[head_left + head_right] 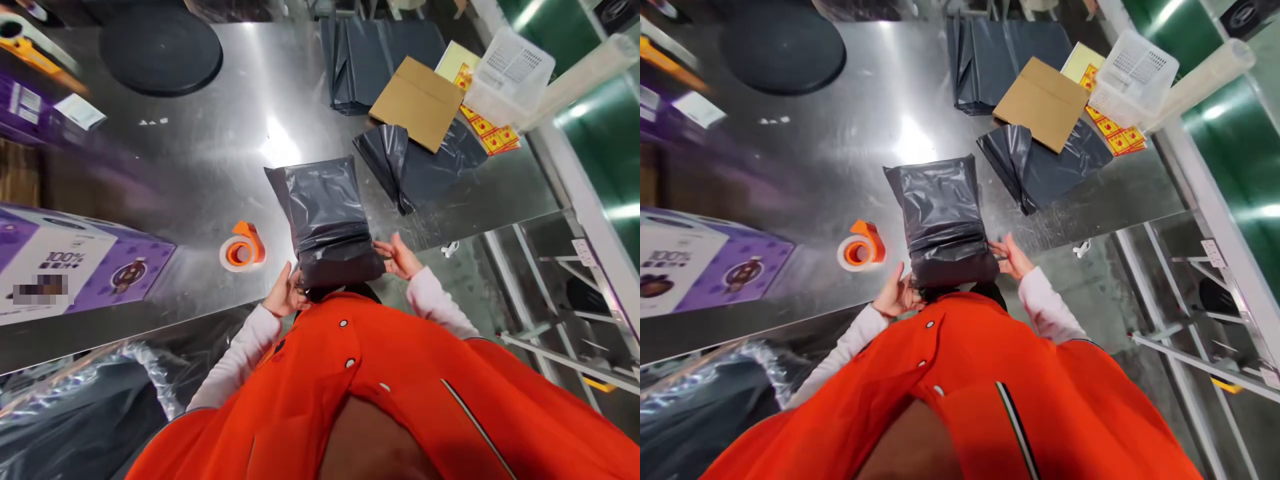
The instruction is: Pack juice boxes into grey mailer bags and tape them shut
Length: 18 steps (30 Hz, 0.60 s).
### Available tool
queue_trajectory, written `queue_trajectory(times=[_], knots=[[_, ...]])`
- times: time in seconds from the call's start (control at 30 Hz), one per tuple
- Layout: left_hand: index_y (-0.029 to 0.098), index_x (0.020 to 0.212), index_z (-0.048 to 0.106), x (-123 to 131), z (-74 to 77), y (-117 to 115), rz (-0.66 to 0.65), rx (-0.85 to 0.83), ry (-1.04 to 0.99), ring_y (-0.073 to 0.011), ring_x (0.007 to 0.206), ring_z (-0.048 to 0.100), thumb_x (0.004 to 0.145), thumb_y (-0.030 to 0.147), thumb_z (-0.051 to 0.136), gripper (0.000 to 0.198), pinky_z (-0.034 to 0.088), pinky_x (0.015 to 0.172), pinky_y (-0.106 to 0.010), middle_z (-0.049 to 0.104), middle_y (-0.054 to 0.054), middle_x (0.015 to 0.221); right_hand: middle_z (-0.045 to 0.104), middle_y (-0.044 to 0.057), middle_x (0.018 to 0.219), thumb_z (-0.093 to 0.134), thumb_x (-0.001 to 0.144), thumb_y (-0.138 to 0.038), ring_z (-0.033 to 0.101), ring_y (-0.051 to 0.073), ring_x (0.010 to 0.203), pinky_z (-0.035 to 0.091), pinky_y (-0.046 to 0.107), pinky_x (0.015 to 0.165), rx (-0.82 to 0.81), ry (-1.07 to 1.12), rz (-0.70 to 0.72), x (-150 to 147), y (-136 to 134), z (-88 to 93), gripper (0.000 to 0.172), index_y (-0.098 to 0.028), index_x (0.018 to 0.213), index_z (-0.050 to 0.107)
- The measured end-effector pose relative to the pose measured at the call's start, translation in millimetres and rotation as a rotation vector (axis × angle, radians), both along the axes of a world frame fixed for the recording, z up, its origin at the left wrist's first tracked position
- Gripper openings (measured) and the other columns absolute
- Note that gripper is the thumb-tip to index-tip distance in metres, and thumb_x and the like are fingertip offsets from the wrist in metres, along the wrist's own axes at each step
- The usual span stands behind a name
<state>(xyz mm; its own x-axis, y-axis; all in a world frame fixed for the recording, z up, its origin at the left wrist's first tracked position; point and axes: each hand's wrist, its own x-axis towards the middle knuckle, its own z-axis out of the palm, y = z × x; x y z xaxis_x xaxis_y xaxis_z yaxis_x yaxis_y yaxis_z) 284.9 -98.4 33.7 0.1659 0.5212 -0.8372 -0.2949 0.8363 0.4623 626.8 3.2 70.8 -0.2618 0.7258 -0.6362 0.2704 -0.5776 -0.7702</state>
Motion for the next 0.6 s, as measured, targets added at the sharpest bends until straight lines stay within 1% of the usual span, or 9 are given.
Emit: queue_trajectory(times=[0.07,0.13,0.17,0.23,0.27,0.33,0.47,0.53,0.6], knots=[[0.027,0.155,0.057,-10,7.2,-19,-0.077,0.182,0.367,-0.0455,0.137,0.065,0.07,0.101,0.063,0.112,0.056,0.108,-0.064,0.066,-0.018,0.15,0.06,0.017,0.157,0.055,0.076,-0.104,0.055,0.042,0.147,0.051,0.063,0.119,0.305,-0.249,0.092,14,-7,5.8,0.111,-0.025,0.153,0.063],[0.018,0.161,0.053,-10,9.6,-26,-0.153,0.548,0.844,-0.0507,0.159,0.04,0.057,0.085,0.087,0.128,0.037,0.128,-0.067,0.043,-0.025,0.171,0.046,0.02,0.169,0.085,0.06,-0.09,0.039,0.048,0.158,0.035,0.069,0.13,0.687,-0.512,0.236,13,-20,2.8,0.127,-0.022,0.163,0.054],[0.014,0.162,0.052,-7,7.7,-26,-0.222,0.715,1.01,-0.0524,0.164,0.029,0.055,0.073,0.096,0.13,0.029,0.133,-0.067,0.033,-0.027,0.176,0.042,0.021,0.171,0.095,0.059,-0.074,0.035,0.05,0.159,0.031,0.07,0.131,0.833,-0.618,0.307,8,-27,-3.1,0.126,-0.021,0.165,0.052],[0.015,0.162,0.056,3,-3.1,-23,-0.388,0.905,1.148,-0.0525,0.165,0.028,0.066,0.047,0.096,0.109,0.031,0.133,-0.067,0.029,-0.025,0.179,0.049,0.02,0.165,0.093,0.075,-0.039,0.046,0.046,0.151,0.039,0.067,0.127,0.997,-0.759,0.41,-4,-38,-22.0,0.095,-0.023,0.162,0.058],[0.018,0.161,0.059,7,-11.6,-22,-0.451,0.928,1.154,-0.0497,0.162,0.037,0.077,0.034,0.088,0.09,0.039,0.13,-0.064,0.034,-0.022,0.178,0.057,0.018,0.156,0.082,0.082,-0.022,0.055,0.04,0.141,0.047,0.061,0.121,1.037,-0.788,0.444,-7,-40,-33.4,0.079,-0.025,0.158,0.063],[0.024,0.155,0.067,12,-31.8,-27,-0.492,0.912,1.141,-0.0397,0.149,0.058,0.087,0.013,0.065,0.069,0.055,0.119,-0.053,0.051,-0.015,0.17,0.069,0.013,0.131,0.061,0.083,-0.002,0.065,0.029,0.119,0.057,0.047,0.106,1.089,-0.781,0.507,-5,-42,-55.1,0.071,-0.027,0.148,0.072],[0.023,0.138,0.08,14,-62.9,-64,-0.42,0.884,1.202,-0.0317,0.133,0.072,0.084,0.003,0.05,0.065,0.061,0.111,-0.045,0.066,-0.014,0.155,0.072,0.012,0.109,0.054,0.084,0.002,0.065,0.026,0.102,0.059,0.041,0.093,1.18,-0.751,0.594,25,-37,-79.2,0.063,-0.026,0.131,0.083],[0.022,0.128,0.085,18,-62.9,-87,-0.422,0.859,1.264,-0.035,0.132,0.071,0.084,0.004,0.053,0.057,0.059,0.111,-0.051,0.068,-0.016,0.153,0.073,0.014,0.111,0.056,0.09,-0.001,0.064,0.027,0.102,0.058,0.042,0.093,1.207,-0.778,0.599,42,-39,-80.6,0.054,-0.026,0.127,0.085],[0.023,0.116,0.088,26,-49.8,-106,-0.417,0.872,1.364,-0.0414,0.137,0.066,0.086,0.011,0.06,0.042,0.05,0.116,-0.063,0.069,-0.017,0.151,0.075,0.014,0.114,0.057,0.094,-0.006,0.064,0.028,0.104,0.055,0.044,0.091,1.213,-0.809,0.602,59,-45,-76.0,0.046,-0.026,0.124,0.086]])
